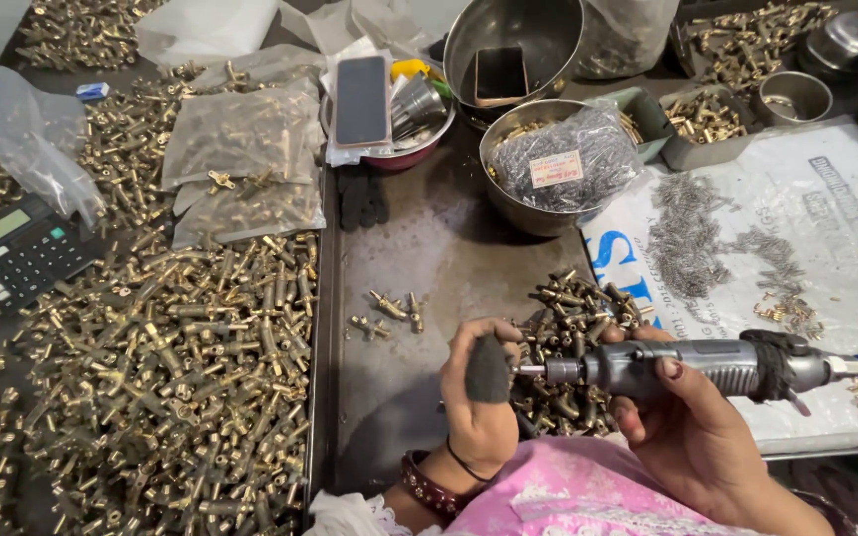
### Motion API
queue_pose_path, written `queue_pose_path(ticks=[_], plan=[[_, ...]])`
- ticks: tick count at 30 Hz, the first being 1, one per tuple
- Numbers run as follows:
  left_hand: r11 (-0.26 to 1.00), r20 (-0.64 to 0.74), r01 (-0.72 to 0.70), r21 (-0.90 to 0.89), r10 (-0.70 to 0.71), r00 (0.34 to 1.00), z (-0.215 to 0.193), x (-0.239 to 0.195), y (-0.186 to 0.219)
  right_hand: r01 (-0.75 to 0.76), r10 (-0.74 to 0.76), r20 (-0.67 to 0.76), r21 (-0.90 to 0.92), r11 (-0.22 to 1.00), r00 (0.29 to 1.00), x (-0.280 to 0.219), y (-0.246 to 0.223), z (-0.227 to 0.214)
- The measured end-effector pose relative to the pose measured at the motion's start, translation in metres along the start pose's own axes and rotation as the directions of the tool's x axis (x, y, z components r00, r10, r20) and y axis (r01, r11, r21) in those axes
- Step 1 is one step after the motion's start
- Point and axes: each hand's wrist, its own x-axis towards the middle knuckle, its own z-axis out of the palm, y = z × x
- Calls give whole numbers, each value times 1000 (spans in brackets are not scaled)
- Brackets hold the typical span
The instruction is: The person is using a handheld grinding tool to finish small brass-colored metal components.
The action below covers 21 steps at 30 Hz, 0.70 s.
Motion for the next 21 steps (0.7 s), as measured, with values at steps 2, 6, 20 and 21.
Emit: queue_pose_path(ticks=[2,6,20,21], plan=[[996,10,-59,64,58,998,0,-1,5,3,-3,9,8,1000,1000,-2,0,-4],[997,-3,-44,68,44,999,0,-3,9,50,-49,89,-4,999,995,-9,0,1],[731,18,502,-463,-558,830,-21,14,-6,234,-146,384,-193,953,912,-21,-13,23],[655,42,551,-517,-624,780,-22,16,-5,278,-164,419,-229,933,893,-22,-14,27]])
